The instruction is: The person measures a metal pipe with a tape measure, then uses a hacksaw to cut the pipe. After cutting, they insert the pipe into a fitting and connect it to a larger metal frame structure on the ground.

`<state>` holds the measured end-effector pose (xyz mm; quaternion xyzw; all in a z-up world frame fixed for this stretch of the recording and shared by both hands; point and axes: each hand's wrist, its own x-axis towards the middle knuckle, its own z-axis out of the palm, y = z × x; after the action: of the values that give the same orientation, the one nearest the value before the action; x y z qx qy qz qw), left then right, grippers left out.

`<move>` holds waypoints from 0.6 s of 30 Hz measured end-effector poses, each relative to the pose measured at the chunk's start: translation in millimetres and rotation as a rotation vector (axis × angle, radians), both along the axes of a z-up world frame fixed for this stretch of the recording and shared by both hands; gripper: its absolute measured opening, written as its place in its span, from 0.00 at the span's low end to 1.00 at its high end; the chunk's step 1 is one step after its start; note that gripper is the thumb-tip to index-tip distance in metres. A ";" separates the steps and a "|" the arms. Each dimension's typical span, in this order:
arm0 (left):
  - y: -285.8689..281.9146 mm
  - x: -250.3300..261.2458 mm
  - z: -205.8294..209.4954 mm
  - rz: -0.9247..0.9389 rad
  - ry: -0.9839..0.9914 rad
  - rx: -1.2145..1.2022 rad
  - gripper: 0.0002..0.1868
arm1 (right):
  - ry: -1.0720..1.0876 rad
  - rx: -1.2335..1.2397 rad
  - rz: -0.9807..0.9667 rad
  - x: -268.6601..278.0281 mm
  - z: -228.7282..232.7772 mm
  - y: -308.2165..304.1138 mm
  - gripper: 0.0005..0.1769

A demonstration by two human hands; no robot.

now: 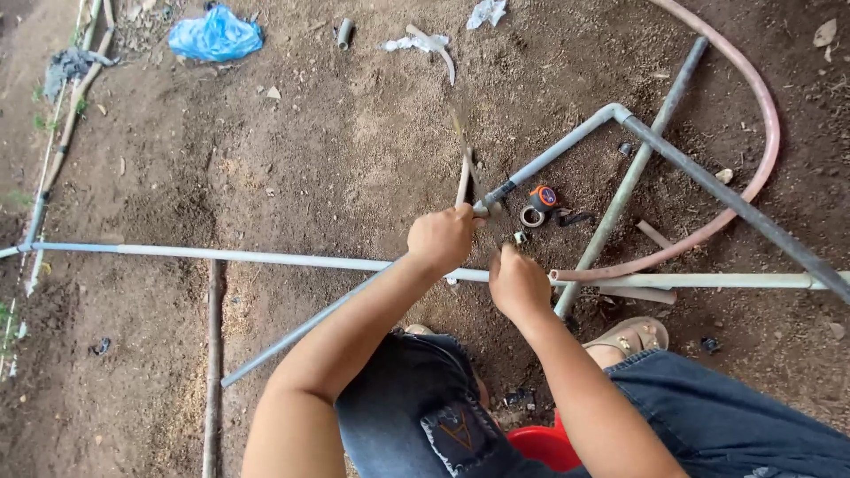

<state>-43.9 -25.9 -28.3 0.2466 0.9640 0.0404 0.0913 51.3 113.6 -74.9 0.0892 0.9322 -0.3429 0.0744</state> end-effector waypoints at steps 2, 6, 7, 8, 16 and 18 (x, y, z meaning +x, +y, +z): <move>-0.2 4.4 13.2 0.015 -0.013 0.007 0.19 | 0.002 -0.005 0.012 -5.0 7.0 2.1 0.21; -3.8 10.2 11.2 -0.037 0.023 0.002 0.16 | 0.010 -0.015 0.009 2.9 -1.5 -2.0 0.24; -2.5 9.2 13.8 -0.037 0.018 -0.001 0.16 | 0.004 -0.018 0.009 6.3 3.2 -1.5 0.24; -1.3 8.3 16.4 -0.030 0.045 0.013 0.16 | 0.011 -0.012 0.008 9.8 7.8 -1.0 0.24; -20.7 -17.0 -7.1 0.129 0.063 0.019 0.17 | -0.060 -0.052 0.058 42.2 0.3 -2.3 0.26; -6.7 11.6 32.2 0.069 -0.064 0.040 0.20 | -0.081 -0.041 0.025 35.1 14.9 0.6 0.23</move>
<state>-32.3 -32.6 3.8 0.2133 0.9675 0.0705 0.1157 86.4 114.2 -60.0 0.0898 0.9222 -0.3573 0.1180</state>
